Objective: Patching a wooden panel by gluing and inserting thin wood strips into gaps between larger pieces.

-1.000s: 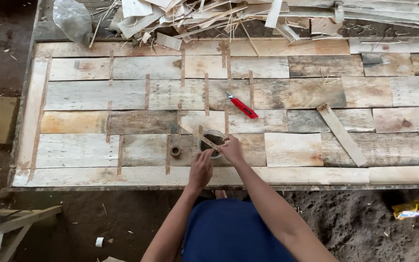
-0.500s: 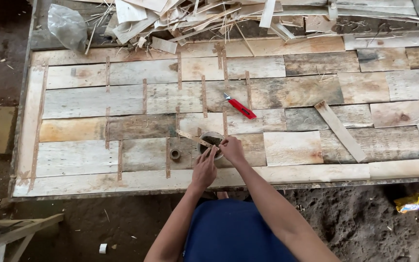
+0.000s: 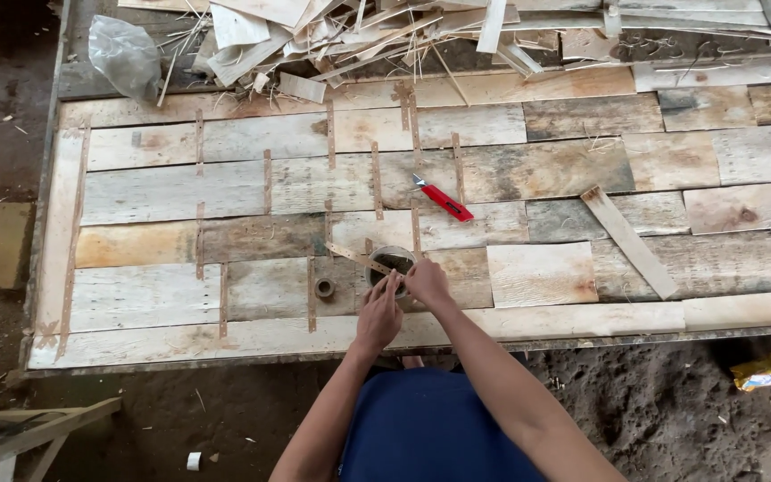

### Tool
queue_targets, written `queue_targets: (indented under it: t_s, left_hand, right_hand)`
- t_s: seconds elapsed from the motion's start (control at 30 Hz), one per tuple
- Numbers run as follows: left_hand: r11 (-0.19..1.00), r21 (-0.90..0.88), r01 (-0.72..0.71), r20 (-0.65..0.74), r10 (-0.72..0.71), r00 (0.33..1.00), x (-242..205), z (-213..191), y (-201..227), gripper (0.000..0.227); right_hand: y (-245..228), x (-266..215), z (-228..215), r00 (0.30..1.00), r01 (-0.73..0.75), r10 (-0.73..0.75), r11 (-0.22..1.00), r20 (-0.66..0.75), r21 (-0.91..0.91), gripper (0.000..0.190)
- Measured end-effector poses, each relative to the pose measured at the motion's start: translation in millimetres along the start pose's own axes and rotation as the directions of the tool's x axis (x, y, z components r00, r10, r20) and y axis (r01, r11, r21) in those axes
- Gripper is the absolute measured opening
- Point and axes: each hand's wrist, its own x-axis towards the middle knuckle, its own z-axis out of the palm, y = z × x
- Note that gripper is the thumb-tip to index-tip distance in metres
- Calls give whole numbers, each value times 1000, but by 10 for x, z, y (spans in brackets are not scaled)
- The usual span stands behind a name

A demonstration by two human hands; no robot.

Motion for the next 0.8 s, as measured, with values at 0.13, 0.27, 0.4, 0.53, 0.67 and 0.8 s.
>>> queue_targets:
  t_s: [0.13,0.27,0.4,0.53,0.67,0.8]
  left_hand:
    - [1000,13,-2,3,2,1000,17,81,-57,78]
    - [1000,7,3,49,-3,999,34,41,-42,80]
    - [1000,5,-20,61,20,998,35,-74,41,83]
    - [1000,-7,-29,67,30,997,60,-107,44,83]
    - [1000,-1,-21,77,21,997,82,-184,75,83]
    - [999,35,-12,69,9,998,88,-194,62,83]
  right_hand:
    - [-15,-17,1,1000,-12,12,1000,1,11,34]
    - [-45,-28,-7,1000,-6,6,999,15,43,38]
    - [-115,-78,-53,999,-26,26,1000,28,-6,35]
    - [46,92,65,999,-22,21,999,24,37,34]
    - [-5,17,-20,999,3,-5,999,49,33,33]
    - [-103,-191,-177,997,66,-69,995,41,77,40]
